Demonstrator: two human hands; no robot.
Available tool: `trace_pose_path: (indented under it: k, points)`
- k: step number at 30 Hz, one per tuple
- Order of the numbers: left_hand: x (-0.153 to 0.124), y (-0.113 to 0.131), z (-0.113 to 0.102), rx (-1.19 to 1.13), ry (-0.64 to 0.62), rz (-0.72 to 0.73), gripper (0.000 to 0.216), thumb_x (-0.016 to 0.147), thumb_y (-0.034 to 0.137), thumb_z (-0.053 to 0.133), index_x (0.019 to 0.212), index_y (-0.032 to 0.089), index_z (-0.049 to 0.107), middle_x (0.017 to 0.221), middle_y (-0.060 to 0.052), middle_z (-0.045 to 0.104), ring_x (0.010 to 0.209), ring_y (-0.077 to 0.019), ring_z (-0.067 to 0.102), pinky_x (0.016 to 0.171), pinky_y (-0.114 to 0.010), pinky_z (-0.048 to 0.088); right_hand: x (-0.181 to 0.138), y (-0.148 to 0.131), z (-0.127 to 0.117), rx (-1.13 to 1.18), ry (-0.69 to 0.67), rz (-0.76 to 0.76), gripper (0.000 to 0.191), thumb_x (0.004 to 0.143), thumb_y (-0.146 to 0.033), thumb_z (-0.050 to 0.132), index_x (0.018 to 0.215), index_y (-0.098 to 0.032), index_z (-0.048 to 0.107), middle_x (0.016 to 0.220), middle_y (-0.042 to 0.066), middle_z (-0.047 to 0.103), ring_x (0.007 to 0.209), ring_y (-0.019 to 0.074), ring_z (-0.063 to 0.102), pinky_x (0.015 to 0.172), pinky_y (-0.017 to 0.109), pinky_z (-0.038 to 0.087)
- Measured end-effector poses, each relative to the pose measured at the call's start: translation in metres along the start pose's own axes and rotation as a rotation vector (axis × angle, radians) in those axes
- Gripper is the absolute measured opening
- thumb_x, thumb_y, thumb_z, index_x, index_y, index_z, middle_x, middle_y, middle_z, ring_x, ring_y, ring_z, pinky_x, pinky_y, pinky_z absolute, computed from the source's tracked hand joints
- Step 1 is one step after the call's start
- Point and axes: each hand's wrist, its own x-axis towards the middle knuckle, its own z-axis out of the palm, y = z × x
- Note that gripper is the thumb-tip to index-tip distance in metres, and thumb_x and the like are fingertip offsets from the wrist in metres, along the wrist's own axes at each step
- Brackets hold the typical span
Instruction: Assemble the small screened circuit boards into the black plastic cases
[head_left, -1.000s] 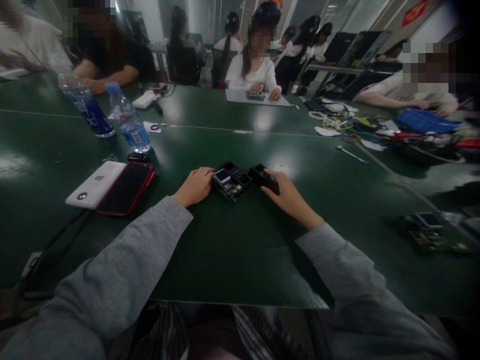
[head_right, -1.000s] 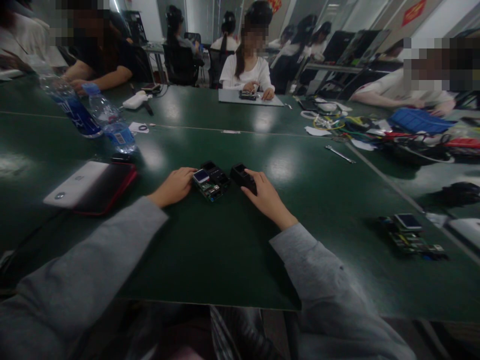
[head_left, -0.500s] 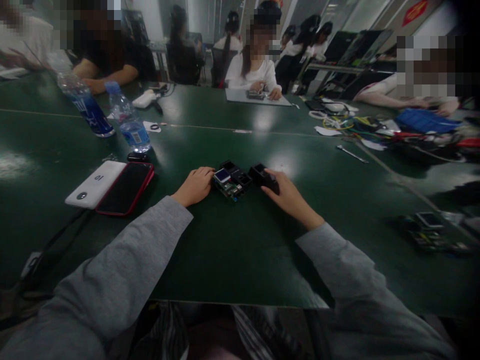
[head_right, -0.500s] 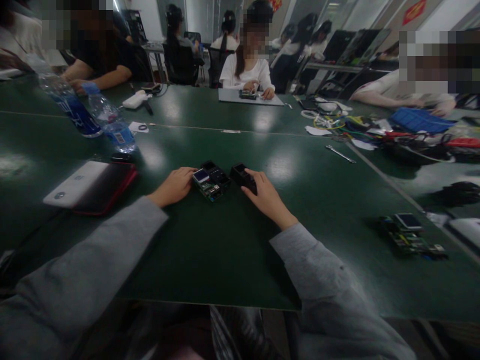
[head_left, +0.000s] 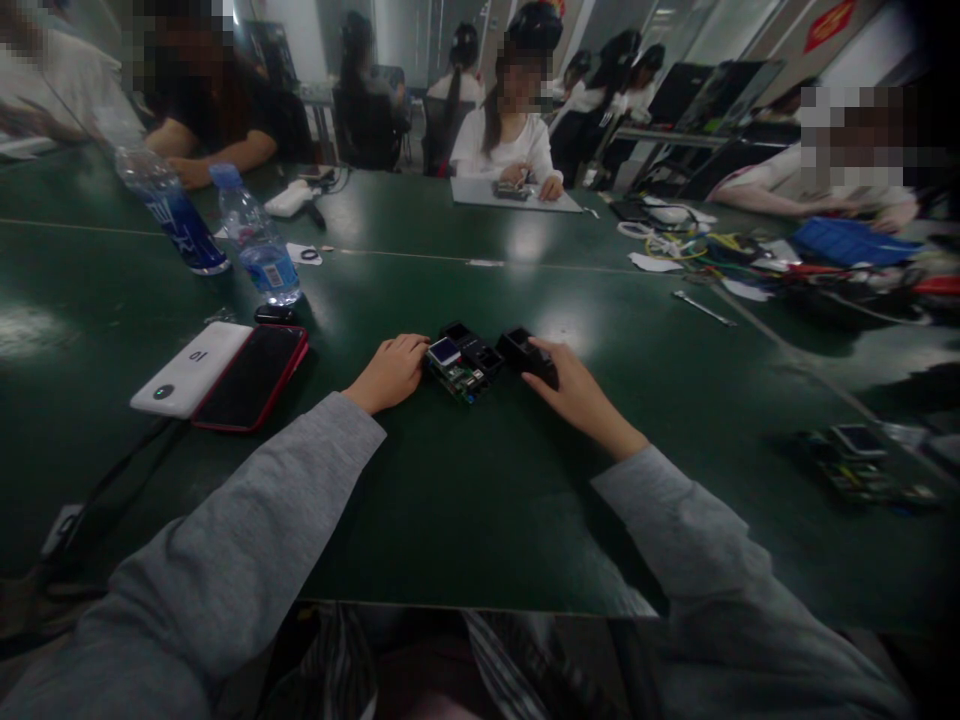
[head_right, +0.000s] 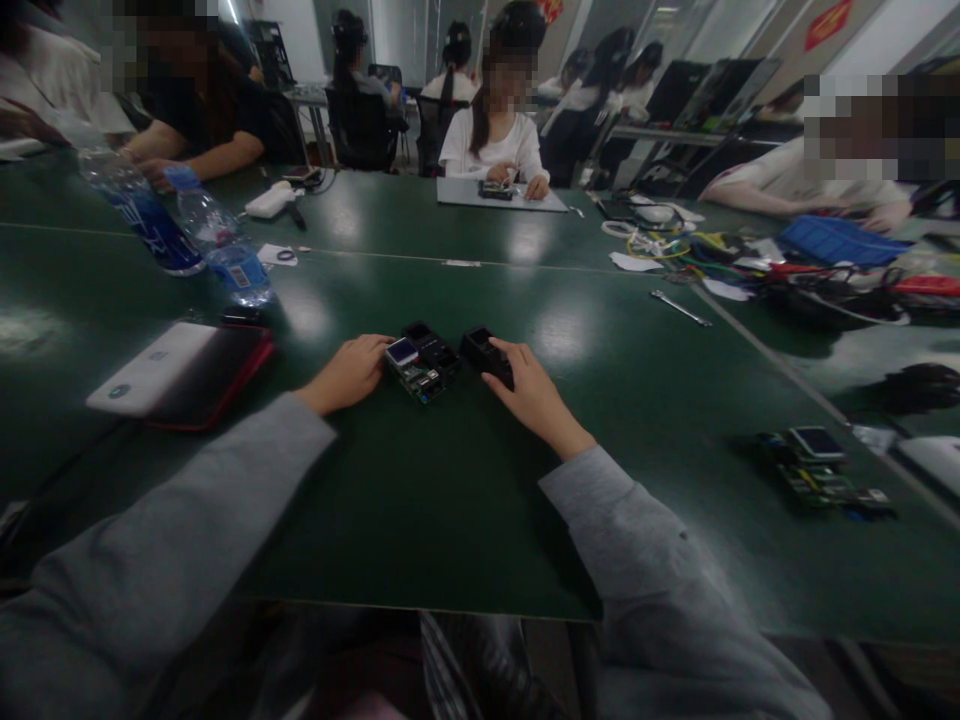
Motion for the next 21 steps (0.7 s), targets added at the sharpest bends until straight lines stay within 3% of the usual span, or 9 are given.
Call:
trace_pose_path:
  k: [21]
  points:
    - [0.0004,-0.0005,0.0004,0.01,0.004,0.002,0.037,0.094,0.016,0.043,0.129,0.013,0.054,0.138,-0.014,0.055,0.128,-0.0258,0.051,0.106,-0.045,0.043,-0.0003,0.0009,0.0006,0.012,-0.002,0.017,0.057,0.093,-0.042,0.055,0.145,-0.024,0.041,0.13,0.013,0.054,0.116,0.0316,0.057,0.102,0.056,0.048]
